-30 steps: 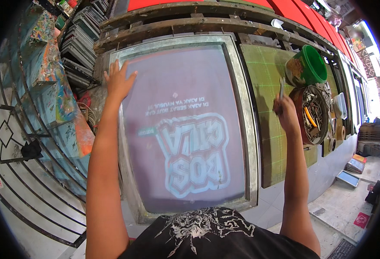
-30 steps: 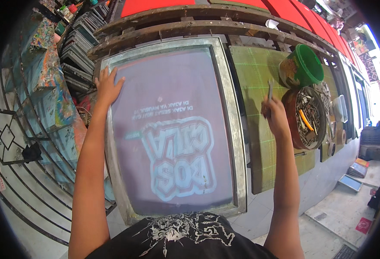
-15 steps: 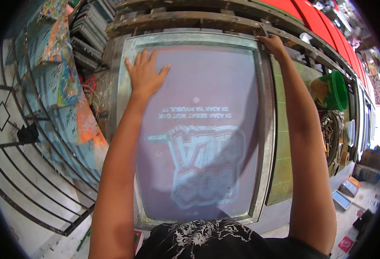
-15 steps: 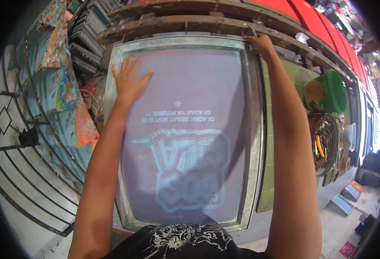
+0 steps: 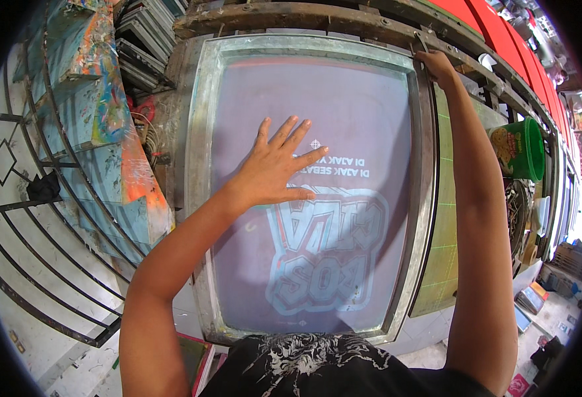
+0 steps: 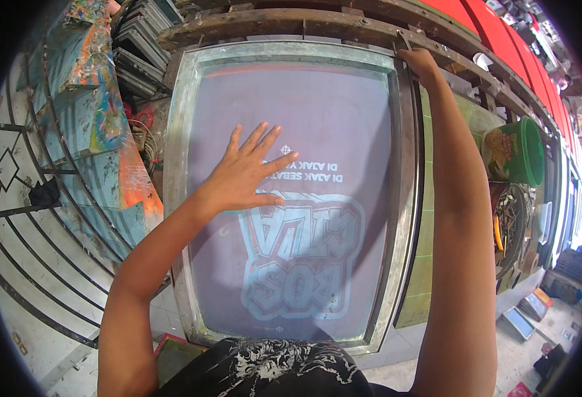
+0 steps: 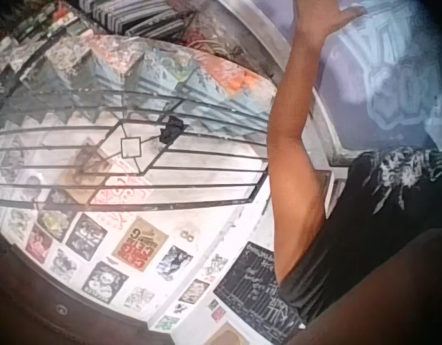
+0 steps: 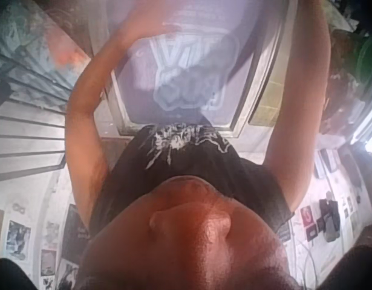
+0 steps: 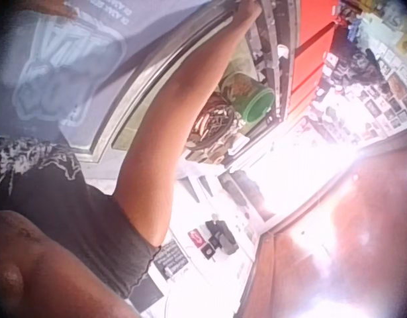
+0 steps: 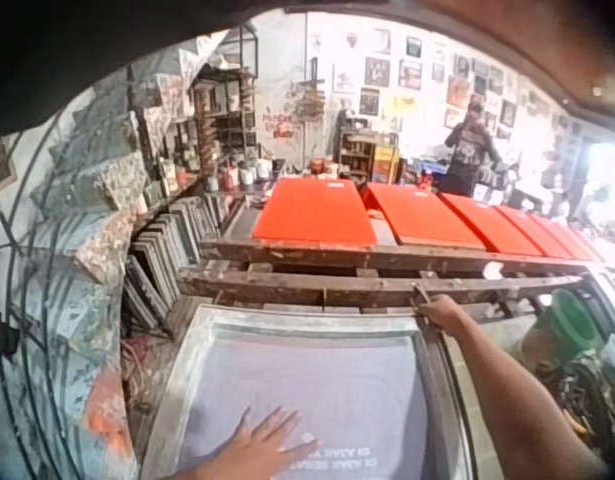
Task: The person selects a metal clip from a bin and uses a screwdriver to tighten or adjust the tension of a screen-printing frame before lifting it from the workstation and checking its alignment.
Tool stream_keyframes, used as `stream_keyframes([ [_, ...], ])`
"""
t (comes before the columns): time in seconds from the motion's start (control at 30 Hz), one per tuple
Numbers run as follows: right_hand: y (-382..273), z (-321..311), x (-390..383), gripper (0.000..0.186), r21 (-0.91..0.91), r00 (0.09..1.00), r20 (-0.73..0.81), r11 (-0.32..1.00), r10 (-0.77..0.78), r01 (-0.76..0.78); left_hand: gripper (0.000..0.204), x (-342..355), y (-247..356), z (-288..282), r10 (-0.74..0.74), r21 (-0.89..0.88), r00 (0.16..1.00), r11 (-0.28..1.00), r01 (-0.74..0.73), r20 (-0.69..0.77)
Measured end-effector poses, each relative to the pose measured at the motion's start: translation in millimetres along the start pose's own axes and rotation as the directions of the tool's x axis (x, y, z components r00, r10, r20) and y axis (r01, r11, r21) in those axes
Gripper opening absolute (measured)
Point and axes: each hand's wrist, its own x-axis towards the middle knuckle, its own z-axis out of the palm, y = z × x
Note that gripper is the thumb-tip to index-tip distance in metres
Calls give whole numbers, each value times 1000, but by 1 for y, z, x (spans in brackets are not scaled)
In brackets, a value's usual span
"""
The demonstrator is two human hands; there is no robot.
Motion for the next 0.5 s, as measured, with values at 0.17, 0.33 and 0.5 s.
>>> stream_keyframes([
  [0.17, 9, 0, 7, 18, 23, 1000, -17, 1000, 14, -14, 85, 3, 1, -1, 8, 4, 1000, 1000, -8, 16],
  [0.33, 5, -2, 6, 18, -4, 999, 26, 1000, 20, -20, 85, 2, 0, 2, 16, 17, 1000, 1000, -16, -1],
  [0.5, 8, 2, 5, 18, 34, 1000, -11, 999, 6, -6, 83, 3, -2, 2, 40, 1, 999, 999, -40, 24],
])
